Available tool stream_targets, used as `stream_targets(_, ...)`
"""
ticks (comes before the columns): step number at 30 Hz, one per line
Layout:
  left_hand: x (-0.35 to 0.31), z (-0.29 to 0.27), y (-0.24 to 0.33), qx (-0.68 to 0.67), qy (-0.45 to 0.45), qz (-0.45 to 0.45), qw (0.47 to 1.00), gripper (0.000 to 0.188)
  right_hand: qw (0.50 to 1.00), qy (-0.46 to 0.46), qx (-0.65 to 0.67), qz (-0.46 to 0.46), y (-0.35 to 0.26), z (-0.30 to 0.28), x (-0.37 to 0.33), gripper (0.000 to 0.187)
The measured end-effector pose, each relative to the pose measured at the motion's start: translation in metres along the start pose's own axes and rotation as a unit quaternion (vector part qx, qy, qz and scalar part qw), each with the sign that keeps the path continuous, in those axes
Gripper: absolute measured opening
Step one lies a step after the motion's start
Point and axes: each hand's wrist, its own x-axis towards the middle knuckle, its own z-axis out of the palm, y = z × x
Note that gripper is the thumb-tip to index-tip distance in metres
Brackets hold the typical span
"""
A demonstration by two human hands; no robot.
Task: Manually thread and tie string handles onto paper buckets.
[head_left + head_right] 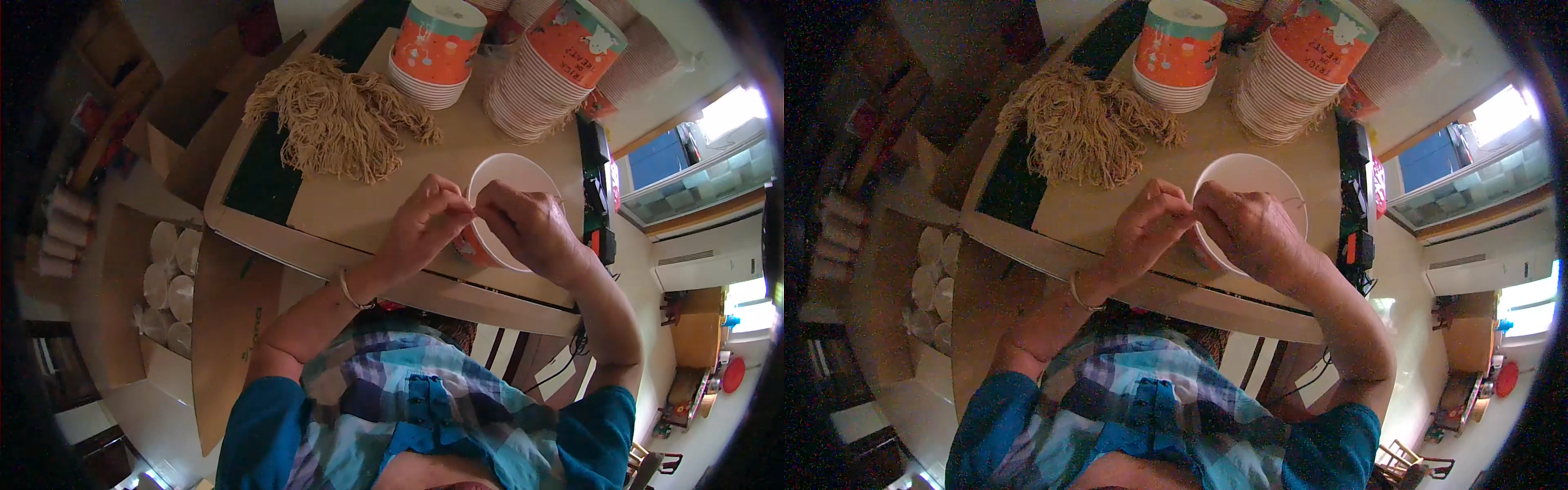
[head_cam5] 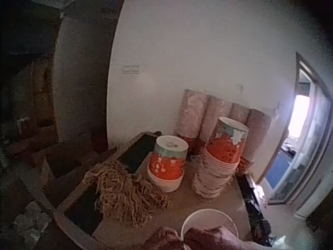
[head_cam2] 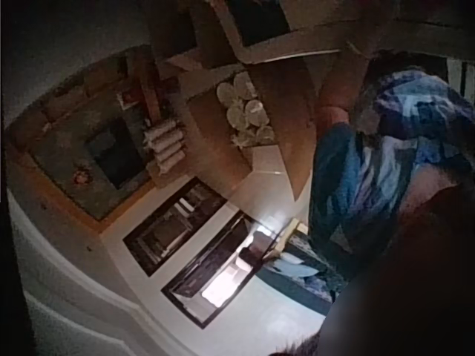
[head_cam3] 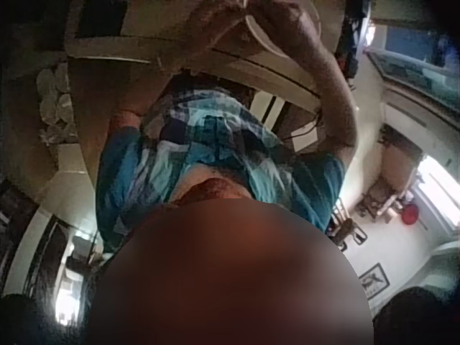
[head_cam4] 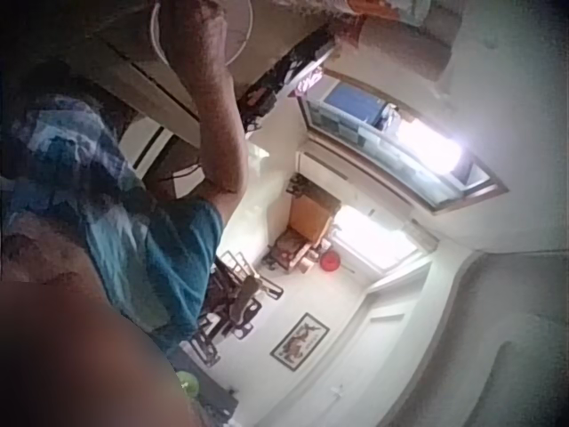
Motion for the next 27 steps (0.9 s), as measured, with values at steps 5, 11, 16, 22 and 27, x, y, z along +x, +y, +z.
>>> stream_targets(5,0.002,-0.003,-0.004,-0.022,-0.012,-0.012,1.0,0.012,0.997,-0.023,0.046,0.061,-0.008,-0.012,0.002,0.015)
stream_targets(11,0.009,-0.004,-0.004,-0.017,-0.046,-0.007,0.999,0.009,0.982,-0.042,0.159,0.091,-0.011,-0.025,0.0,0.024)
stream_targets(16,0.011,-0.005,-0.008,-0.03,-0.053,0.005,0.998,0.007,0.969,0.027,0.231,0.083,-0.013,-0.017,-0.006,0.025)
stream_targets(22,0.009,-0.006,-0.008,-0.034,-0.057,0.004,0.998,0.009,0.966,0.05,0.233,0.104,-0.019,-0.025,-0.007,0.02)
stream_targets(27,0.009,0.005,-0.008,0.016,-0.031,0.009,0.999,0.012,0.979,0.073,0.17,0.081,-0.001,-0.039,-0.002,0.013)
